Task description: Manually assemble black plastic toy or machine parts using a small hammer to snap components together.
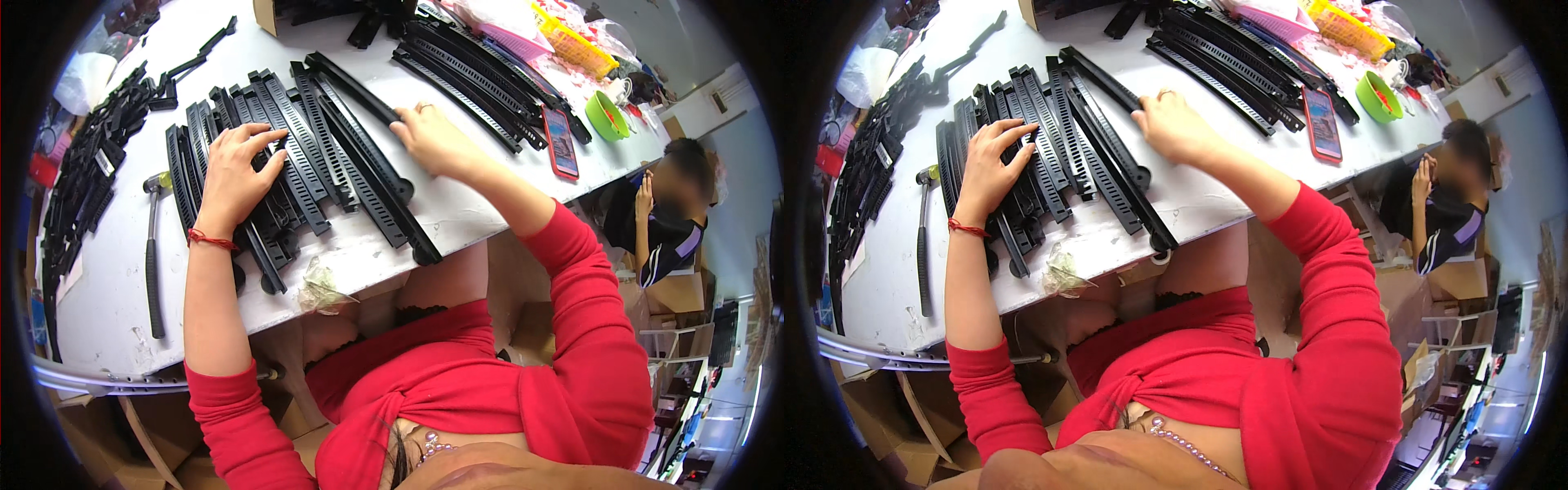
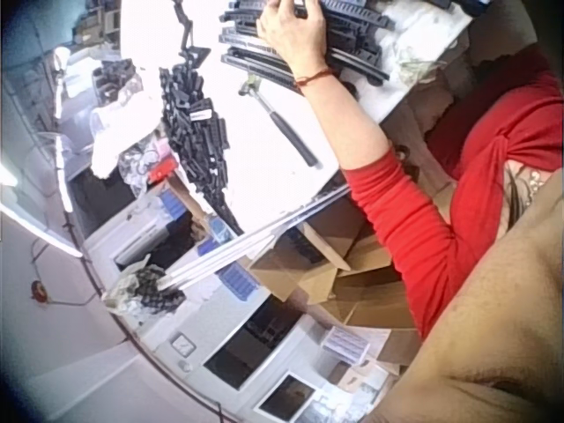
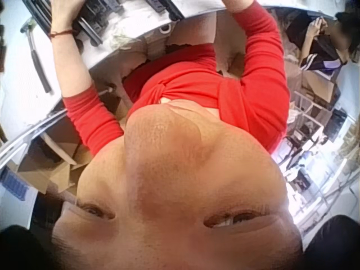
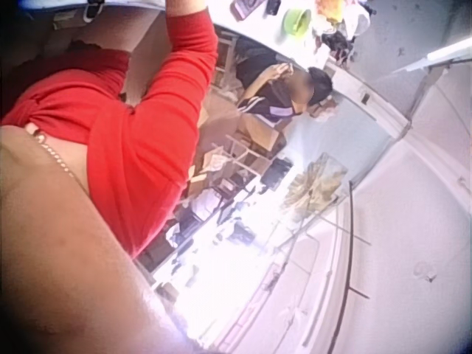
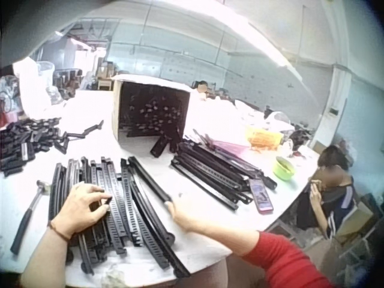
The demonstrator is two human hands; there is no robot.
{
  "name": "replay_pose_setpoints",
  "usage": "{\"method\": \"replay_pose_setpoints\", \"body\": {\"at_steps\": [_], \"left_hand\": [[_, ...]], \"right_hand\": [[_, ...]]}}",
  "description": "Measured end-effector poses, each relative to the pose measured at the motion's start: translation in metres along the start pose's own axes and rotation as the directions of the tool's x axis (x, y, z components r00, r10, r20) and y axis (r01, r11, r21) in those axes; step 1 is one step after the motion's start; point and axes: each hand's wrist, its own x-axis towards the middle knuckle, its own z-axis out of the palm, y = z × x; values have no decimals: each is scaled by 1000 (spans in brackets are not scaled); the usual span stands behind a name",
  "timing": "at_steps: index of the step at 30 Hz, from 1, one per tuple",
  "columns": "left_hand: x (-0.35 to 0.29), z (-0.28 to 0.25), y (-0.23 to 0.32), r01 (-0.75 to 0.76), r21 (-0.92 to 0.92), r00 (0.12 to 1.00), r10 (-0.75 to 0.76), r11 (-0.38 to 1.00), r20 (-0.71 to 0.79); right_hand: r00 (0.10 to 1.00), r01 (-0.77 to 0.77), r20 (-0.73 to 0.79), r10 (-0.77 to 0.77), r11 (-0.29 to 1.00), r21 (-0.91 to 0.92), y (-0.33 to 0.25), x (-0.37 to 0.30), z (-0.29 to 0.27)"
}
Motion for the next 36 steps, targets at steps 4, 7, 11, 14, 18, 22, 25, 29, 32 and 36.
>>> {"method": "replay_pose_setpoints", "body": {"at_steps": [4, 7, 11, 14, 18, 22, 25, 29, 32, 36], "left_hand": [[-1, 0, 1, 5, 16, 1000, -5, 1000, -11], [0, -2, 1, -3, 7, 1000, 3, 1000, -19], [1, -3, 2, -2, -23, 1000, 2, 1000, -22], [-1, -4, 3, -2, -7, 1000, 2, 1000, -11], [-2, -5, 2, 3, -4, 1000, -3, 1000, -3], [-2, -3, 1, 4, -10, 1000, -4, 1000, -12], [1, -4, 3, 1, -16, 1000, -1, 1000, -8], [0, -3, 3, 5, -9, 1000, -5, 1000, -3], [-5, -3, 0, 20, 25, 999, -19, 999, -26], [3, 1, -6, 23, -223, 987, -57, 975, -148]], "right_hand": [[980, 183, -84, -181, 983, 12, -1, 0, -16], [934, 85, -321, -156, 971, -225, 60, 34, -29], [929, -303, -341, 142, 821, -484, 110, 40, -28], [933, -272, -342, 110, 837, -475, 105, 36, -28], [935, -137, -341, -99, 786, -603, 92, 36, -23], [938, -21, -266, -221, 732, -681, 93, 38, -20], [918, -29, -322, -233, 768, -640, 106, 37, -6], [929, -146, -365, -62, 845, -514, 101, 33, -15], [970, -200, -203, 135, 916, -347, 87, 39, -29], [984, -170, -70, 166, 983, -70, 78, 50, -15]]}}
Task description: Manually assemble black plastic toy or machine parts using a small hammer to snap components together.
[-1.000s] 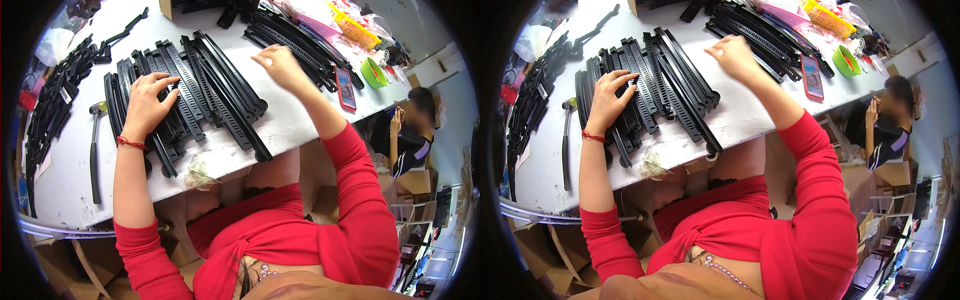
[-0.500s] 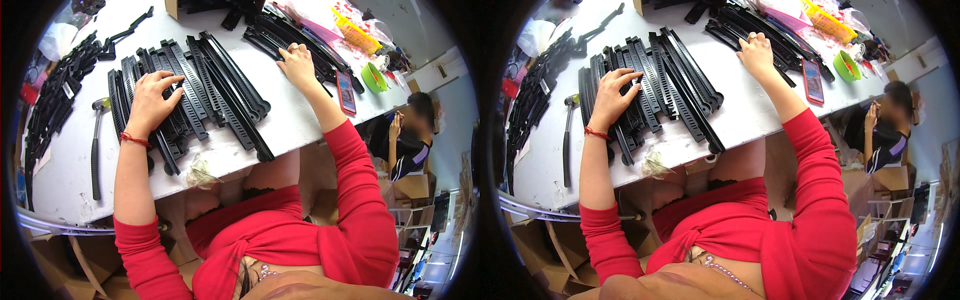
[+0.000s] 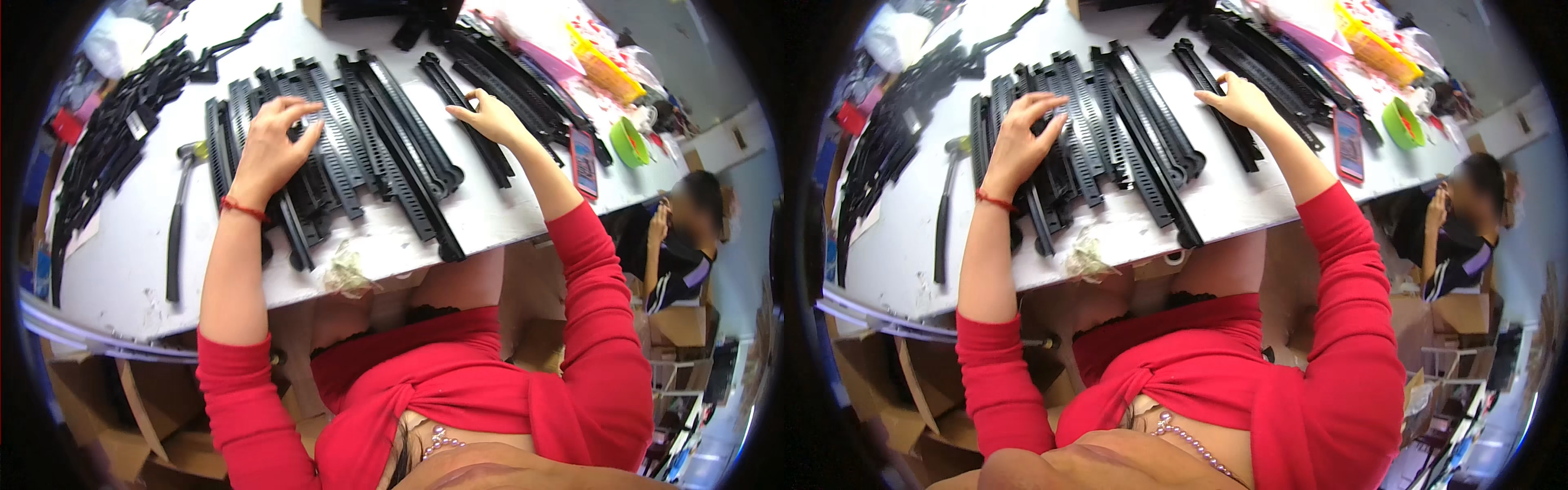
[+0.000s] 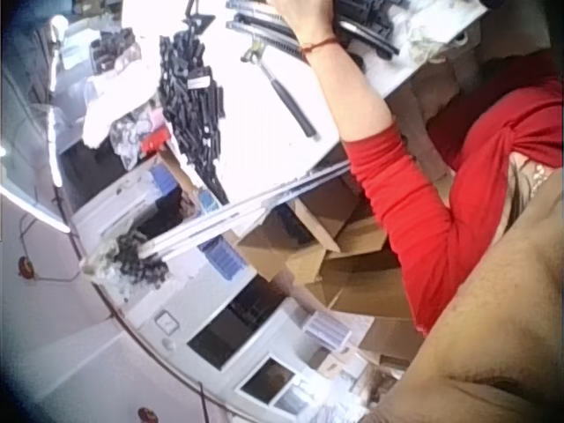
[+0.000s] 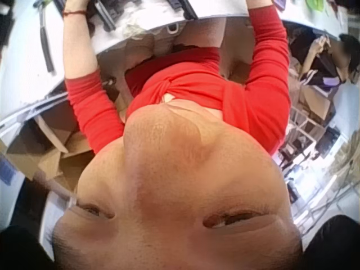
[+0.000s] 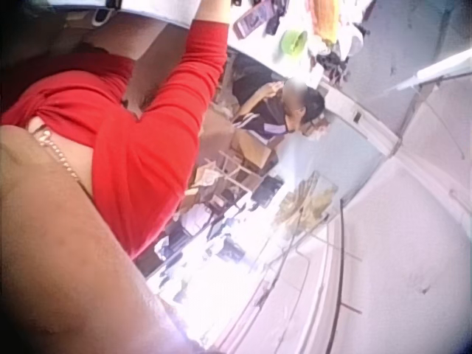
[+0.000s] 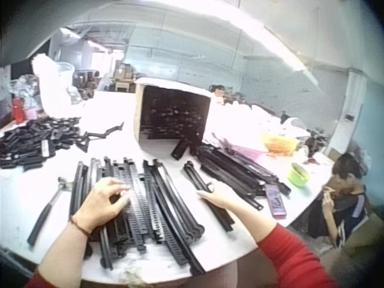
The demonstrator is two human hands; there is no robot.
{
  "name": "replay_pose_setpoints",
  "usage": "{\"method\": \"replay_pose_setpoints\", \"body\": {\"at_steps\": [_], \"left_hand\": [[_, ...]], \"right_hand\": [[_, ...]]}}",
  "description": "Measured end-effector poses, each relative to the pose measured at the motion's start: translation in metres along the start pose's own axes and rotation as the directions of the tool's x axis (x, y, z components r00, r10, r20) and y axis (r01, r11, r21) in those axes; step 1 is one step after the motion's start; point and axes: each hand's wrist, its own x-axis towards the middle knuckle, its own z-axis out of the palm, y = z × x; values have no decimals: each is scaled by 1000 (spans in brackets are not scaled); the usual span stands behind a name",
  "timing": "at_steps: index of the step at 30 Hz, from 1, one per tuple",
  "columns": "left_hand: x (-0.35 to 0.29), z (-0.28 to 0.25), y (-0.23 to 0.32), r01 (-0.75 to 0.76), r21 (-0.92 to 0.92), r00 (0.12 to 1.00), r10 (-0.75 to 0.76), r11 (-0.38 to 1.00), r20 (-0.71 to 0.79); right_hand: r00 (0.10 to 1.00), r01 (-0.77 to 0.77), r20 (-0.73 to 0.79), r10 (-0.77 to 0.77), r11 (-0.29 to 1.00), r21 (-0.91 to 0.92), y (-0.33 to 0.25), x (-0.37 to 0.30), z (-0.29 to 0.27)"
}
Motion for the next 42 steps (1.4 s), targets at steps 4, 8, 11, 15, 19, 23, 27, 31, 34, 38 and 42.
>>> {"method": "replay_pose_setpoints", "body": {"at_steps": [4, 8, 11, 15, 19, 23, 27, 31, 34, 38, 42], "left_hand": [[3, -40, -16, 361, 122, 891, -303, 925, -339], [-29, -71, -48, 723, 44, 663, -675, 689, -323], [-62, -67, -60, 842, -19, 519, -818, 539, -248], [-50, -60, -47, 779, -33, 613, -771, 626, -170], [-35, -56, -54, 703, -586, 578, -804, 403, 140], [-6, -42, -11, 643, -749, 599, -715, 161, 361], [9, -25, -8, 648, -736, 634, -675, 195, 379], [24, -13, 11, 649, -707, 677, -637, 281, 368], [35, 3, -3, 529, -793, 775, -554, 303, 304], [57, 4, 9, 523, -851, 748, -504, 45, 433], [57, -2, 16, 531, -795, 760, -580, 293, 293]], "right_hand": [[969, -11, 227, -101, 896, 444, -58, -9, -2], [955, -24, 237, -179, 750, 662, -73, 4, 17], [907, -247, 376, -188, 486, 838, -85, -10, -1], [831, -362, 382, -404, 129, 923, -79, 8, 13], [719, -468, 566, -404, 321, 823, -137, 3, 13], [637, -562, 559, -532, 176, 808, -151, 18, 24], [626, -626, 490, -607, -16, 779, -157, 26, 47], [690, -609, 388, -611, -200, 767, -161, 13, 39], [790, -529, 354, -501, -267, 805, -184, 2, 44], [816, -473, 315, -484, -247, 846, -181, 4, 40], [856, -270, 117, -504, -241, 932, -187, -3, 36]]}}
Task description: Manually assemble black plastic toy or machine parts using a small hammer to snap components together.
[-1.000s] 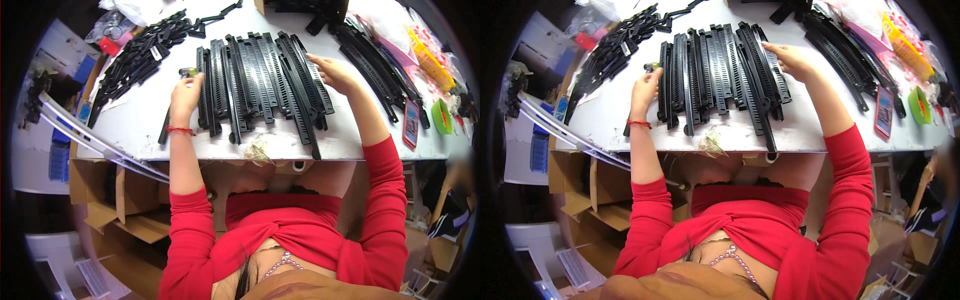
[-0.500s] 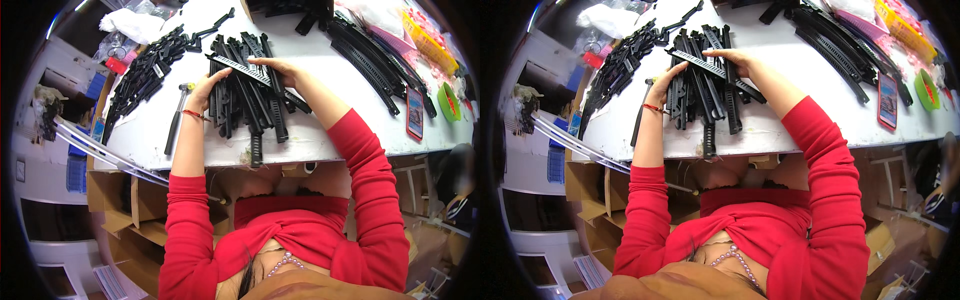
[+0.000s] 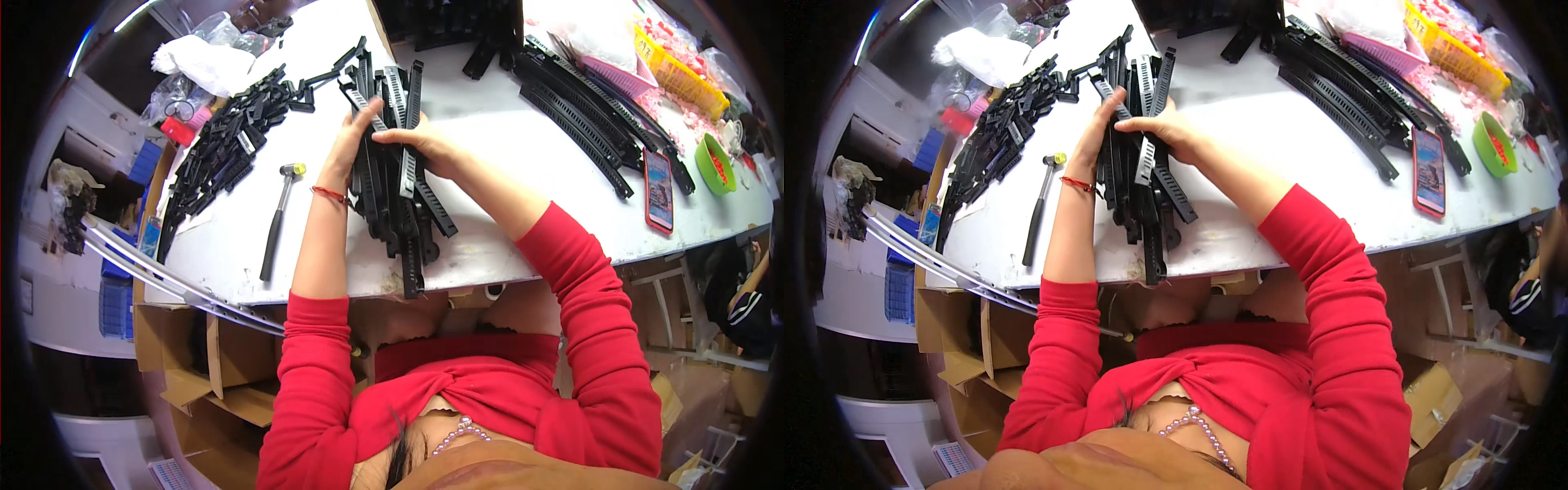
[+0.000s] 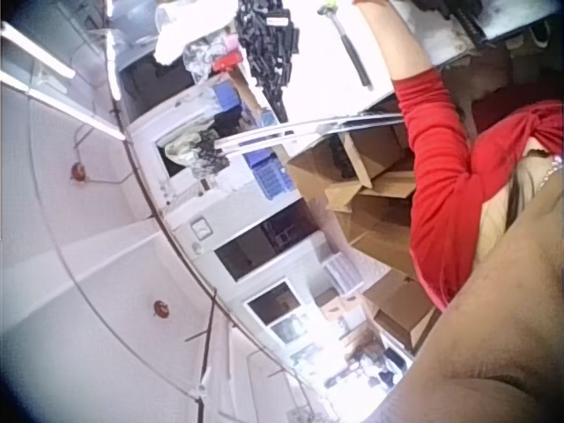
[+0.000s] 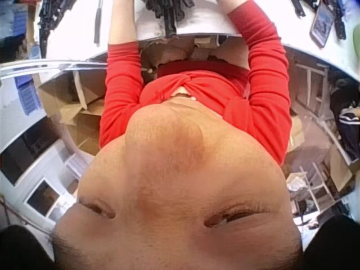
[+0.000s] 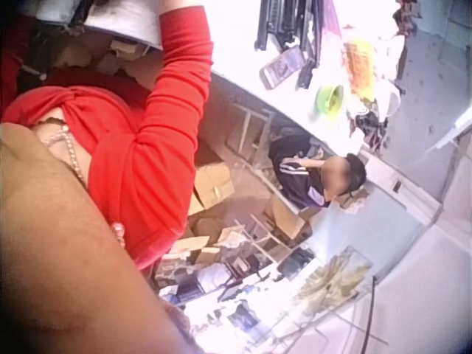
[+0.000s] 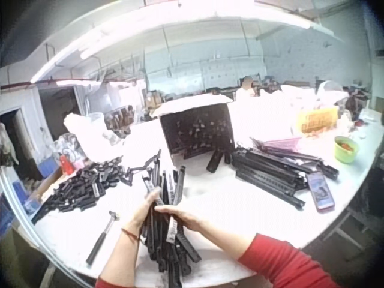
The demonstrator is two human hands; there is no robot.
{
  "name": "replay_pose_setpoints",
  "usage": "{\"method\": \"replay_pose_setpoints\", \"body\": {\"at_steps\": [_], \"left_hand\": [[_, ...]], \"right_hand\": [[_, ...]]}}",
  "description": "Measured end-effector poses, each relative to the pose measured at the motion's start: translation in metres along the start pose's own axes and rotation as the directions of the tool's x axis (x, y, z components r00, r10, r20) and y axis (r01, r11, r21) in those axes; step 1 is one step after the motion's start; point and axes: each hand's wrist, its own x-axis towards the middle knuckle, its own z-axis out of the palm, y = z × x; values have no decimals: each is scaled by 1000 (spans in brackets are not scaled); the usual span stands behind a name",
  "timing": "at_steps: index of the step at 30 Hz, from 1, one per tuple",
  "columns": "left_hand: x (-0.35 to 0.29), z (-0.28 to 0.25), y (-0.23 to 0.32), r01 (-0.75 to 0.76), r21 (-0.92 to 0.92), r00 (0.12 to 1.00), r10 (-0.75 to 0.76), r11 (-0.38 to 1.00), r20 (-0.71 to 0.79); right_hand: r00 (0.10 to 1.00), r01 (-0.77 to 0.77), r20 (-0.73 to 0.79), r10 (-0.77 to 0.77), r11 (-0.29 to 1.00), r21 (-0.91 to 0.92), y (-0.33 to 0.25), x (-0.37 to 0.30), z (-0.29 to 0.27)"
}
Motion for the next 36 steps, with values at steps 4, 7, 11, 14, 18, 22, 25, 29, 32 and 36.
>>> {"method": "replay_pose_setpoints", "body": {"at_steps": [4, 7, 11, 14, 18, 22, 25, 29, 32, 36], "left_hand": [[-13, 3, 20, -166, -23, 985, 167, 986, 40], [-39, 33, 70, -477, 85, 878, 478, 875, 15], [-65, 67, 114, -673, 109, 739, 672, 732, 47], [-74, 69, 111, -828, 238, 544, 830, 508, 122], [-84, 61, 76, -724, 205, 686, 719, 659, 112], [-73, 50, 56, -557, 272, 826, 558, 784, 83], [-64, 39, 49, -570, 215, 821, 563, 793, 99], [-63, 18, 47, -587, 183, 810, 575, 789, 116], [-76, 24, 48, -571, 168, 820, 550, 804, 157], [-101, 41, 71, -634, 198, 774, 611, 748, 169]], "right_hand": [[983, 185, 44, -180, 969, -163, -13, -1, 14], [892, 451, 151, -425, 832, -324, -63, -19, 37], [818, 571, 165, -551, 741, -354, -103, -35, 52], [828, 556, 221, -515, 704, -443, -109, -47, 53], [903, 421, 303, -305, 771, -477, -92, -47, 39], [942, 283, 299, -156, 846, -451, -81, -38, 25], [851, 522, 334, -406, 734, -435, -72, -31, 26], [857, 498, 378, -349, 749, -437, -71, -26, 28], [811, 578, 441, -385, 640, -505, -73, -37, 27], [840, 510, 522, -145, 538, -671, -116, -63, 32]]}}
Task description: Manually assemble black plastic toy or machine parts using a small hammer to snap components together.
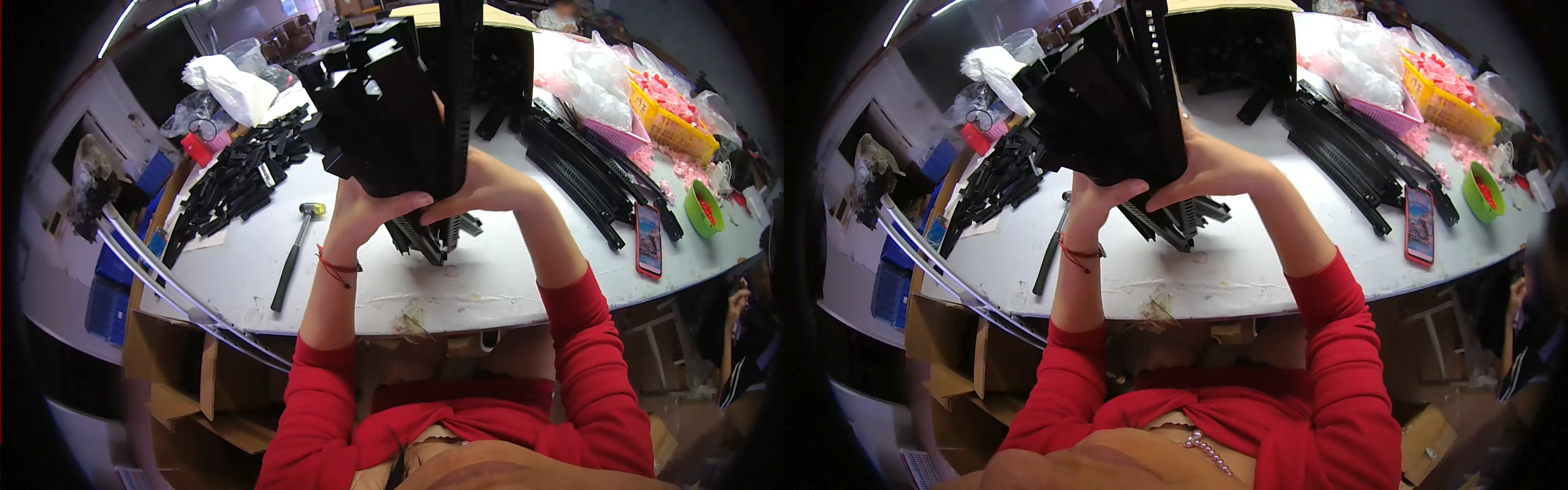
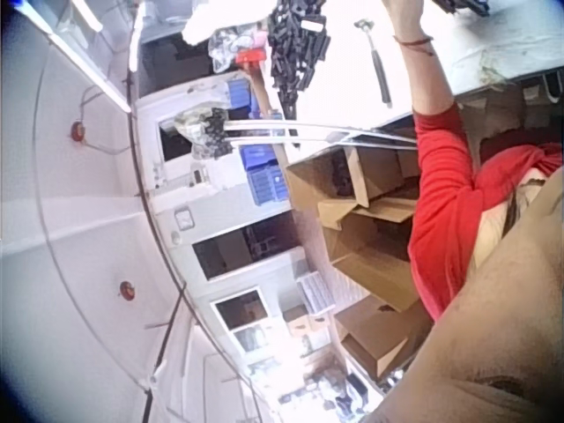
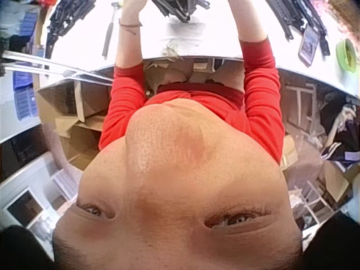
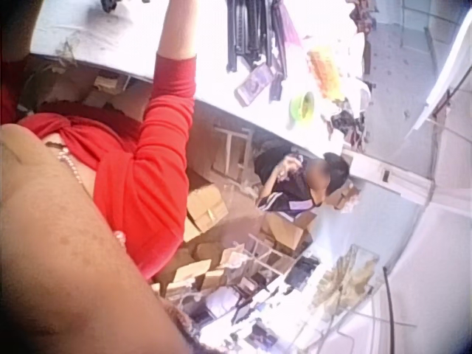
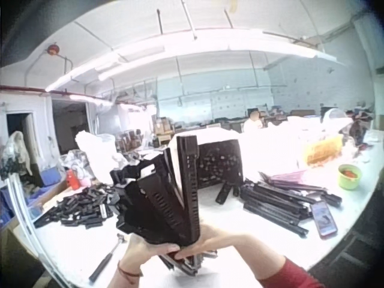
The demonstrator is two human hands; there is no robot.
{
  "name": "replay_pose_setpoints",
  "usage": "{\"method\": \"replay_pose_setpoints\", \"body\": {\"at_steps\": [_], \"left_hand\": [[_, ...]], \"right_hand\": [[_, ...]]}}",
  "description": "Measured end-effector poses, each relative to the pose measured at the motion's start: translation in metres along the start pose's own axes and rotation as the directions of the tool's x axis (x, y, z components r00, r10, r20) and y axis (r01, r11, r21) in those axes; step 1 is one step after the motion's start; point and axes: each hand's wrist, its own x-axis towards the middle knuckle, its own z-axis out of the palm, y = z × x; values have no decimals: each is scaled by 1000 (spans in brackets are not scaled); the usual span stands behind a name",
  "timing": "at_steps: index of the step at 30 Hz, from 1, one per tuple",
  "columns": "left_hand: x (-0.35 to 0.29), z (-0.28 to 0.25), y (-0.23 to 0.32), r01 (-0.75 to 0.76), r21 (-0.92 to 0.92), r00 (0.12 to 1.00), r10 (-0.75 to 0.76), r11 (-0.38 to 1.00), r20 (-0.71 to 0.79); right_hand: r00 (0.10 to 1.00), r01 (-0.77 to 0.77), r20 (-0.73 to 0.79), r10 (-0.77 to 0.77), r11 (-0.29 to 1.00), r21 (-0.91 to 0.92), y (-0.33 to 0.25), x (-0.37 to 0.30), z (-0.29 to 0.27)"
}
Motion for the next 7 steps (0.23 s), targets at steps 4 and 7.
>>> {"method": "replay_pose_setpoints", "body": {"at_steps": [4, 7], "left_hand": [[4, -9, -12, 91, 63, 988, -98, 994, 120], [3, -11, -25, 137, 86, 981, -147, 987, 125]], "right_hand": [[915, -359, 288, 283, 898, 255, 11, -5, -11], [977, -189, 134, 167, 966, 175, 27, -11, 2]]}}
